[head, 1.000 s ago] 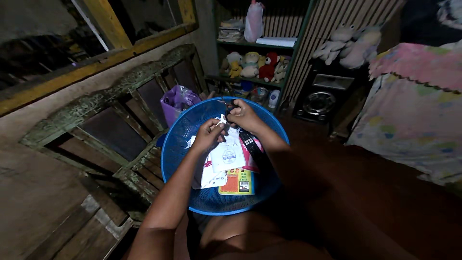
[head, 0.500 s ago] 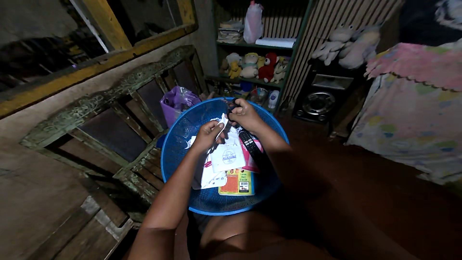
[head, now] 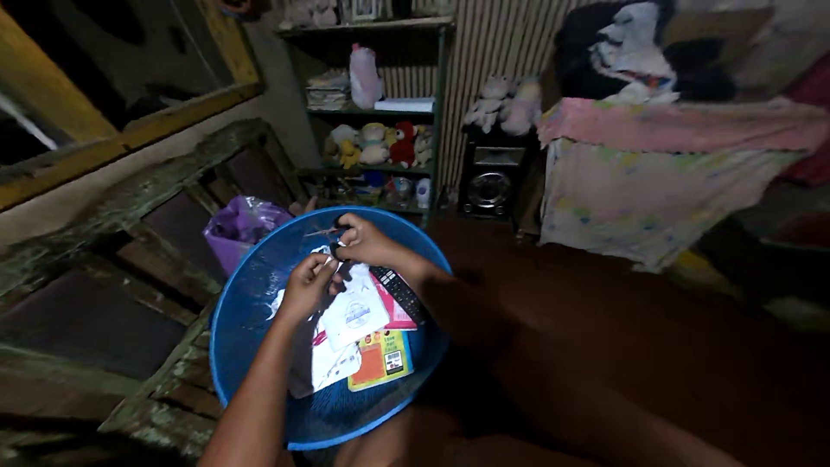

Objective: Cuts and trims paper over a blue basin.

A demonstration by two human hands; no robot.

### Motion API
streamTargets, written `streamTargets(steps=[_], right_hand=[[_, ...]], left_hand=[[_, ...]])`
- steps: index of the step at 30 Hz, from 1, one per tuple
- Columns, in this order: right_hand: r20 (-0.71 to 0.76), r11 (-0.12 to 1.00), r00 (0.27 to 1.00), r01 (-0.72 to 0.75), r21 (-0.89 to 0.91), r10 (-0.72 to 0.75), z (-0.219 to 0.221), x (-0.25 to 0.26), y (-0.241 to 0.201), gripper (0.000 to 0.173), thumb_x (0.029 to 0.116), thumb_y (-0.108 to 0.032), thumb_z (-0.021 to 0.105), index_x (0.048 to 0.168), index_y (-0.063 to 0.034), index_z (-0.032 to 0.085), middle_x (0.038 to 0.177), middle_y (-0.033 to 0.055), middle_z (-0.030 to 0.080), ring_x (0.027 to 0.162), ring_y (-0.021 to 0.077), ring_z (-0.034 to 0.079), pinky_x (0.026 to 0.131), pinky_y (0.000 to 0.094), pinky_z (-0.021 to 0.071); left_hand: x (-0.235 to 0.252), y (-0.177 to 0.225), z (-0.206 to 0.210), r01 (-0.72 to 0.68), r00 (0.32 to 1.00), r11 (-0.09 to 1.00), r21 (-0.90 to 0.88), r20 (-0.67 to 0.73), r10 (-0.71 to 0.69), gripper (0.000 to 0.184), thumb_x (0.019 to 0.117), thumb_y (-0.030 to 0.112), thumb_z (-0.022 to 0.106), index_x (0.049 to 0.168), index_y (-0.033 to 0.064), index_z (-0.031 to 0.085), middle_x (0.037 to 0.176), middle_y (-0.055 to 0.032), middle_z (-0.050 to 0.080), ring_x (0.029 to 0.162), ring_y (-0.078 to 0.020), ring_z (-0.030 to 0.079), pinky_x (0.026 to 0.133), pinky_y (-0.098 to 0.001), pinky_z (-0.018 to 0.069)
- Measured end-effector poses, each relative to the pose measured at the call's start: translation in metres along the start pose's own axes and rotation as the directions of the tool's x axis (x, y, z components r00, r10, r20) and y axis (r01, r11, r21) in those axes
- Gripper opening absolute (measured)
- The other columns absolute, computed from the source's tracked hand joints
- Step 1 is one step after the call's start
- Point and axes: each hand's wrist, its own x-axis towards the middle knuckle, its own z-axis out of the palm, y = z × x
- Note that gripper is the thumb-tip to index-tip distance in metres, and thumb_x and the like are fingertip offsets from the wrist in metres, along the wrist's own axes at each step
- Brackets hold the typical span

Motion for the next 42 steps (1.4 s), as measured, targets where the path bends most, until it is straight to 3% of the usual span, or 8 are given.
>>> streamTargets(steps=[6, 16, 18, 22, 28, 37, 42], right_hand=[[-0.029, 0.997, 0.999, -0.028, -0.072, 0.026, 0.002, 0.006, -0.001, 0.065, 0.0924, -0.012, 0.074, 0.147, -0.0049, 0.04, 0.105, 0.0182, 0.069, 0.083, 0.0272, 0.071, 0.074, 0.045, 0.0622], [-0.001, 0.992, 1.0, -0.023, -0.126, 0.023, 0.003, 0.006, -0.002, 0.055, 0.093, -0.017, 0.073, 0.141, -0.0041, 0.049, 0.096, 0.0153, 0.071, 0.072, 0.0208, 0.068, 0.065, 0.0378, 0.0593], [0.019, 0.99, 1.0, -0.018, -0.143, 0.021, 0.002, 0.005, -0.003, 0.049, 0.0945, -0.021, 0.072, 0.136, -0.0032, 0.053, 0.099, 0.0158, 0.071, 0.074, 0.02, 0.068, 0.067, 0.0374, 0.0586], [0.068, 0.973, 0.997, 0.038, -0.228, -0.023, 0.001, 0.006, 0.004, 0.035, 0.0961, -0.028, 0.072, 0.115, 0.0003, 0.065, 0.102, 0.0148, 0.068, 0.086, 0.0204, 0.067, 0.079, 0.0407, 0.0576], [0.264, 0.918, 0.964, 0.07, -0.391, 0.039, 0.005, 0.007, 0.008, 0.048, 0.0982, -0.049, 0.065, 0.091, -0.0023, 0.064, 0.077, 0.0088, 0.061, 0.067, 0.017, 0.059, 0.065, 0.0393, 0.0525], [0.319, 0.893, 0.919, -0.073, -0.443, 0.234, 0.008, 0.003, 0.01, 0.052, 0.1023, -0.052, 0.056, 0.093, -0.0011, 0.062, 0.071, 0.0091, 0.059, 0.058, 0.0165, 0.057, 0.057, 0.0357, 0.0512], [0.32, 0.882, 0.906, -0.106, -0.459, 0.276, 0.009, 0.001, 0.001, 0.057, 0.1011, -0.058, 0.055, 0.095, -0.0016, 0.063, 0.077, 0.0097, 0.063, 0.064, 0.0187, 0.063, 0.062, 0.0386, 0.0558]], left_hand=[[0.0, -0.004, -0.004, 0.004, 1.0, 1.0, 0.019, -0.013, -0.003, 0.02, 0.1075, 0.019, 0.052, 0.112, 0.001, 0.06, 0.084, -0.01, 0.071, 0.064, -0.0197, 0.068, 0.059, -0.0335, 0.0595], [-0.003, -0.001, -0.005, 0.002, 0.998, 1.0, -0.008, -0.061, -0.002, 0.021, 0.1065, 0.021, 0.057, 0.113, 0.0019, 0.062, 0.084, -0.0093, 0.072, 0.063, -0.0188, 0.068, 0.057, -0.0323, 0.0599], [-0.003, 0.001, -0.008, 0.009, 0.994, 0.999, -0.048, -0.11, -0.014, 0.021, 0.1073, 0.021, 0.055, 0.114, 0.0017, 0.061, 0.085, -0.0086, 0.071, 0.062, -0.0173, 0.067, 0.057, -0.0315, 0.0591], [-0.002, 0.003, -0.017, 0.006, 0.972, 0.993, -0.117, -0.231, -0.034, 0.021, 0.1087, 0.02, 0.05, 0.112, 0.0006, 0.059, 0.086, -0.0083, 0.071, 0.063, -0.0172, 0.067, 0.058, -0.0325, 0.0594], [-0.004, 0.001, -0.026, 0.007, 0.933, 0.982, -0.189, -0.352, -0.074, 0.023, 0.1082, 0.019, 0.049, 0.112, -0.0004, 0.06, 0.087, -0.0112, 0.071, 0.068, -0.0196, 0.068, 0.063, -0.0352, 0.0602], [-0.003, -0.003, -0.029, 0.105, 0.92, 0.961, -0.256, -0.341, -0.191, 0.024, 0.1086, 0.022, 0.048, 0.121, 0.0057, 0.06, 0.089, -0.0097, 0.071, 0.066, -0.0182, 0.067, 0.06, -0.0344, 0.059], [-0.006, -0.007, -0.031, 0.106, 0.913, 0.959, -0.261, -0.356, -0.198, 0.026, 0.108, 0.029, 0.046, 0.12, 0.0102, 0.06, 0.082, -0.0057, 0.068, 0.06, -0.0139, 0.062, 0.055, -0.03, 0.0551]])
